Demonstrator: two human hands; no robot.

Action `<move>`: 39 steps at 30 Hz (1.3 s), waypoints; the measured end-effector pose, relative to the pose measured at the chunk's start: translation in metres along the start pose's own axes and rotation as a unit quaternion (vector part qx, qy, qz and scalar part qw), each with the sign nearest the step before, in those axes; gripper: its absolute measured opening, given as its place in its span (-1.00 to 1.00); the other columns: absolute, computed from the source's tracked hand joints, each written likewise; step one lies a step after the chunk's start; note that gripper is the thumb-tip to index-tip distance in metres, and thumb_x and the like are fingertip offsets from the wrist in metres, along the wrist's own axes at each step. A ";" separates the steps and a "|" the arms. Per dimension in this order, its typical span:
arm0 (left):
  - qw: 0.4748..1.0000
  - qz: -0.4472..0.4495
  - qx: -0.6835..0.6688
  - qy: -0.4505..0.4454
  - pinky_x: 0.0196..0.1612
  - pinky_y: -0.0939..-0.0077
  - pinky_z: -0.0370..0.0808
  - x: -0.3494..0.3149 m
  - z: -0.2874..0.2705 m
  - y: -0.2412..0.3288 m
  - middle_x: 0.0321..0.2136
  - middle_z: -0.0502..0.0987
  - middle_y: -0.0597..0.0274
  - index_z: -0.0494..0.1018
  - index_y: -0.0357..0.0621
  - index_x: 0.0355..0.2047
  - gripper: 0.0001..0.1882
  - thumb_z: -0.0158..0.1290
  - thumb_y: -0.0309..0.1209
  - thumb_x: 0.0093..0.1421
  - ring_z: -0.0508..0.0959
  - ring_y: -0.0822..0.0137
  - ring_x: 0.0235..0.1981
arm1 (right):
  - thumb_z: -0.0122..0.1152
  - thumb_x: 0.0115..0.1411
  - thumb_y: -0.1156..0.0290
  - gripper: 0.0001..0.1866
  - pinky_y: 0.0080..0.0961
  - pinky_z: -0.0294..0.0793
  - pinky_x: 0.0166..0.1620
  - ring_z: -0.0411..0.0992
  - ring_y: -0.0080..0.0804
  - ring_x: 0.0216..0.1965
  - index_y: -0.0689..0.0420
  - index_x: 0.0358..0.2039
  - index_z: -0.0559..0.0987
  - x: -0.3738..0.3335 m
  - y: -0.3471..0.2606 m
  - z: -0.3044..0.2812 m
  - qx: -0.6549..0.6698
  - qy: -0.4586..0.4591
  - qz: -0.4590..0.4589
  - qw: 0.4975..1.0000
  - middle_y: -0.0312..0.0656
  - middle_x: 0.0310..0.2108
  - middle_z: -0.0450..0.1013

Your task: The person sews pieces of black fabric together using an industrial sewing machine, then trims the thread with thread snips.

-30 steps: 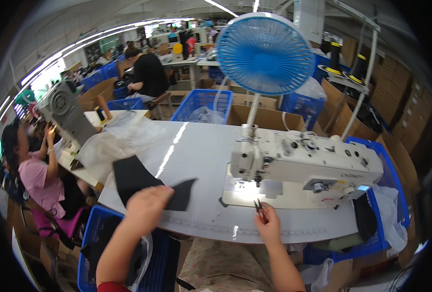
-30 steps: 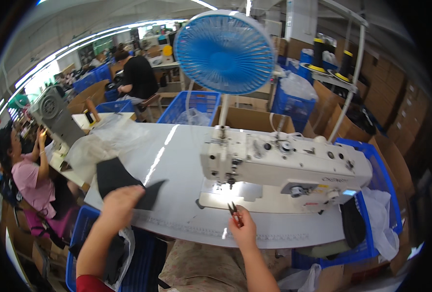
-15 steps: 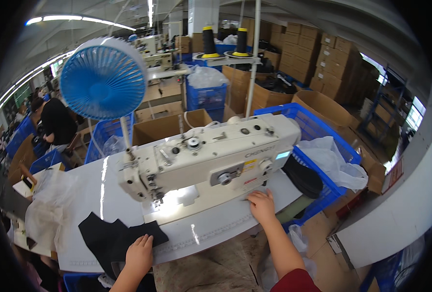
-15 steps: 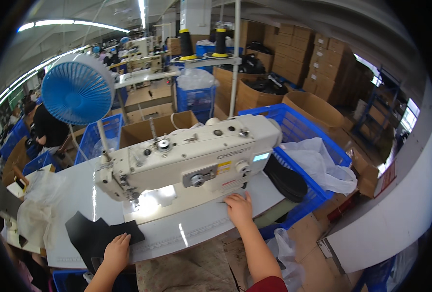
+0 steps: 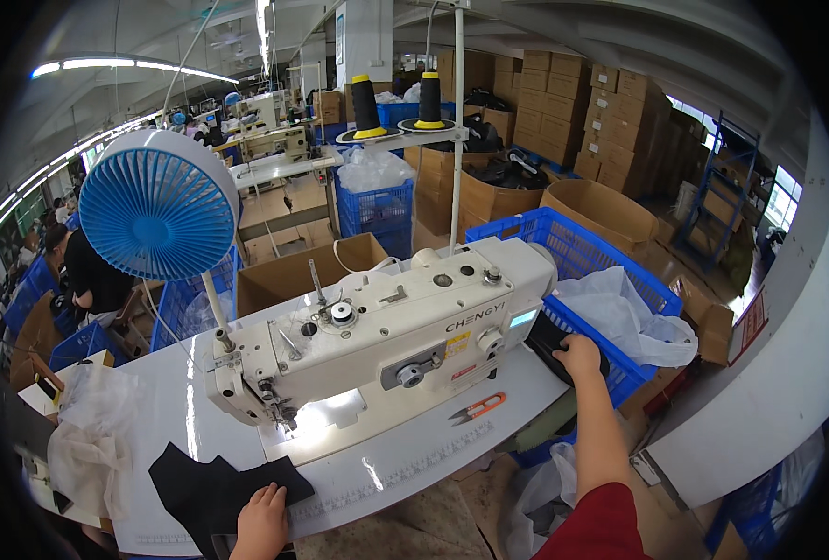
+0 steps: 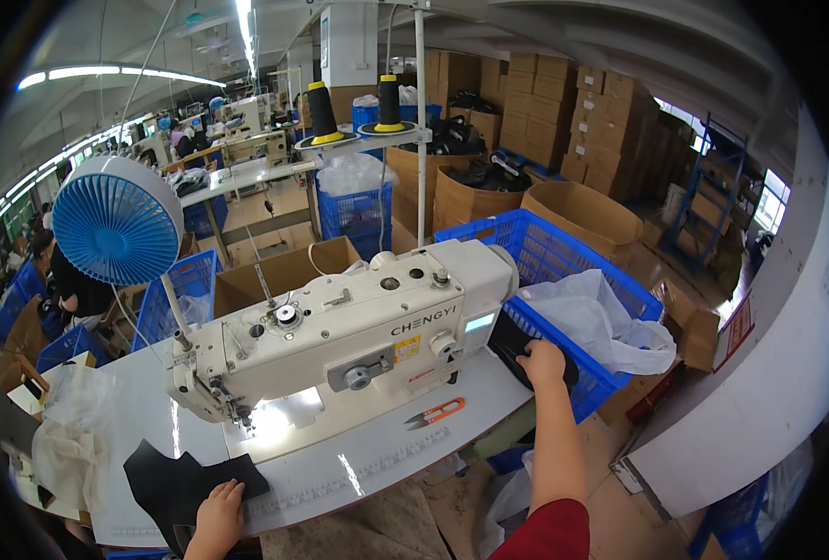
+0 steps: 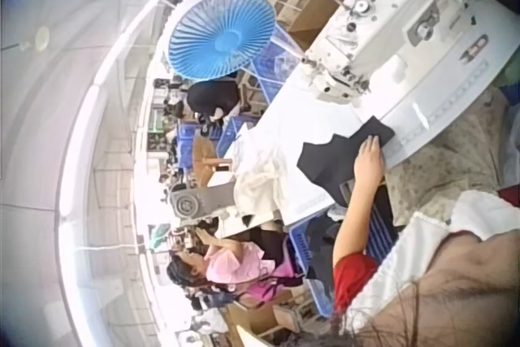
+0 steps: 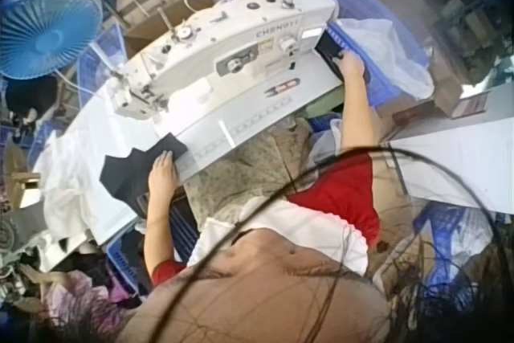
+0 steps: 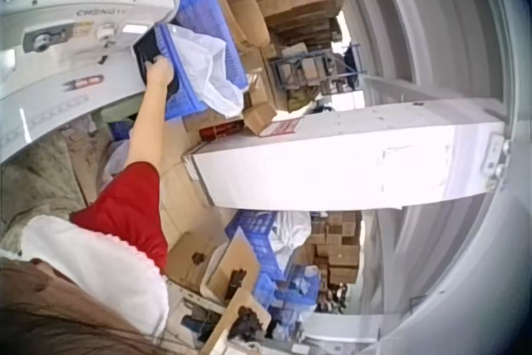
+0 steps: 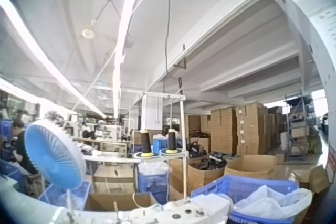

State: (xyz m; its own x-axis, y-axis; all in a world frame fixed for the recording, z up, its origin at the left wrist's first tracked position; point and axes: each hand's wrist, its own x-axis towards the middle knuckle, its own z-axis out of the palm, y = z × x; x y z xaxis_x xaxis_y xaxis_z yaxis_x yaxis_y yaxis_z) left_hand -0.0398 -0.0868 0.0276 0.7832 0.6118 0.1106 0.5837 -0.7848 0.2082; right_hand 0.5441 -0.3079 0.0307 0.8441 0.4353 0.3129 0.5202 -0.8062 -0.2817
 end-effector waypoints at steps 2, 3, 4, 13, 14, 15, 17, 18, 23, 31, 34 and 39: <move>1.000 0.001 -0.003 -0.004 0.05 0.21 0.44 0.002 -0.004 0.002 -0.03 0.48 -0.13 0.45 -0.32 -0.07 -0.60 0.00 -0.53 0.03 0.46 -0.03 0.02 | 0.44 -0.18 0.29 -0.65 -0.28 0.48 -0.11 0.52 -0.09 -0.23 0.16 -0.34 0.67 0.005 0.002 -0.003 -0.003 -0.045 0.003 0.999 -0.03 -0.31 0.56; 1.000 0.005 -0.006 -0.008 0.07 0.22 0.43 0.003 -0.006 0.002 -0.02 0.48 -0.14 0.45 -0.33 -0.06 -0.60 0.01 -0.52 0.03 0.46 -0.04 0.03 | 0.44 -0.20 0.28 -0.65 -0.28 0.48 -0.12 0.53 -0.09 -0.25 0.16 -0.35 0.67 0.007 0.005 -0.005 0.021 -0.044 -0.008 0.999 -0.02 -0.33 0.57; 1.000 0.006 -0.006 -0.009 0.07 0.22 0.43 0.003 -0.006 0.001 -0.02 0.48 -0.14 0.45 -0.33 -0.06 -0.60 0.01 -0.52 0.03 0.46 -0.04 0.03 | 0.45 -0.21 0.28 -0.65 -0.28 0.49 -0.12 0.54 -0.09 -0.27 0.17 -0.36 0.67 0.009 0.009 -0.007 0.045 -0.044 -0.018 0.998 -0.01 -0.35 0.57; 0.999 -0.001 -0.007 -0.043 0.09 0.23 0.41 0.006 -0.006 -0.006 -0.01 0.48 -0.10 0.45 -0.26 -0.04 -0.61 0.02 -0.46 0.08 0.43 -0.04 0.06 | 0.14 -0.03 0.43 -0.72 -0.21 0.49 -0.13 0.51 -0.06 -0.20 0.08 -0.26 0.64 0.017 0.009 -0.007 -0.077 0.064 -0.041 0.994 -0.02 -0.27 0.55; 0.999 0.017 0.004 -0.042 0.01 0.23 0.47 0.006 -0.004 -0.011 0.00 0.48 -0.06 0.45 -0.23 -0.03 -0.60 0.03 -0.43 0.08 0.46 0.01 0.02 | 0.11 -0.03 0.46 -0.72 -0.18 0.48 -0.13 0.50 -0.04 -0.19 0.09 -0.26 0.63 0.021 0.010 -0.016 -0.092 0.111 -0.023 0.989 0.00 -0.27 0.54; 0.998 0.034 0.015 -0.041 -0.08 0.23 0.53 0.005 -0.003 -0.014 0.01 0.48 -0.03 0.45 -0.19 -0.02 -0.59 0.03 -0.40 0.09 0.49 0.06 -0.01 | 0.09 -0.02 0.47 -0.74 -0.16 0.48 -0.13 0.50 -0.02 -0.19 0.11 -0.29 0.63 0.022 0.008 -0.031 -0.095 0.137 -0.021 0.986 0.01 -0.27 0.54; 0.996 0.027 0.041 -0.070 -0.12 0.24 0.55 0.010 -0.014 -0.004 0.02 0.47 -0.02 0.45 -0.18 -0.01 -0.59 0.04 -0.37 0.10 0.50 0.07 -0.04 | 0.07 0.00 0.44 -0.75 -0.12 0.46 -0.11 0.49 0.01 -0.18 0.13 -0.30 0.62 0.015 0.009 -0.062 -0.107 0.152 0.009 0.983 0.04 -0.27 0.53; 0.993 0.023 0.067 -0.097 -0.17 0.24 0.57 0.010 -0.021 0.001 0.03 0.46 -0.01 0.44 -0.16 0.00 -0.58 0.04 -0.34 0.11 0.51 0.07 -0.06 | 0.07 0.01 0.41 -0.74 -0.11 0.46 -0.10 0.49 0.01 -0.17 0.14 -0.29 0.61 0.013 0.011 -0.073 -0.114 0.141 0.032 0.983 0.04 -0.26 0.53; 0.980 0.016 0.111 -0.162 -0.26 0.22 0.58 0.022 -0.016 -0.005 0.07 0.42 -0.06 0.42 -0.21 0.04 -0.55 -0.03 -0.25 0.20 0.59 0.04 -0.28 | 0.05 0.15 0.44 -0.59 -0.41 0.35 0.10 0.44 -0.16 0.00 0.36 -0.01 0.49 -0.061 0.030 -0.101 0.221 0.218 0.040 0.950 0.05 -0.03 0.48; 0.980 -0.005 0.024 -0.198 -0.25 0.17 0.56 0.055 -0.013 -0.010 0.19 0.29 -0.04 0.37 -0.28 0.06 -0.55 -0.11 -0.30 0.22 0.60 0.02 -0.23 | 0.22 -0.18 0.58 -0.65 -0.33 0.46 -0.25 0.46 -0.23 -0.31 0.08 -0.28 0.67 -0.202 -0.190 -0.064 0.226 0.104 -0.421 0.872 -0.13 -0.27 0.52; 0.987 -0.013 -0.027 -0.158 -0.17 0.18 0.55 0.062 -0.006 -0.015 0.19 0.28 -0.05 0.35 -0.25 0.09 -0.53 -0.12 -0.25 0.24 0.57 -0.04 -0.17 | 0.19 -0.15 0.55 -0.69 -0.32 0.42 -0.20 0.42 -0.21 -0.23 0.17 -0.30 0.64 -0.213 -0.223 -0.013 0.201 -0.012 -0.450 0.870 -0.14 -0.17 0.51; 0.987 0.016 0.006 -0.157 -0.11 0.16 0.52 0.061 -0.007 -0.031 0.14 0.33 -0.07 0.40 -0.08 0.07 -0.51 0.04 -0.16 0.18 0.55 0.02 -0.11 | 0.20 -0.10 0.44 -0.57 -0.22 0.31 0.03 0.31 -0.17 0.03 0.18 -0.12 0.55 -0.218 -0.261 0.005 0.122 -0.166 -0.483 0.851 -0.13 0.01 0.41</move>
State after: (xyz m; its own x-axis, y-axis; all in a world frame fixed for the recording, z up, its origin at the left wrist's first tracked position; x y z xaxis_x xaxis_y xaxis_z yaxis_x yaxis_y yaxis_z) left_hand -0.0111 -0.0245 0.0350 0.8279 0.5276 -0.1904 0.5588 -0.8056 0.1968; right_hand 0.2250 -0.1904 0.0312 -0.0233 0.9695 0.2438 0.9694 0.0815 -0.2316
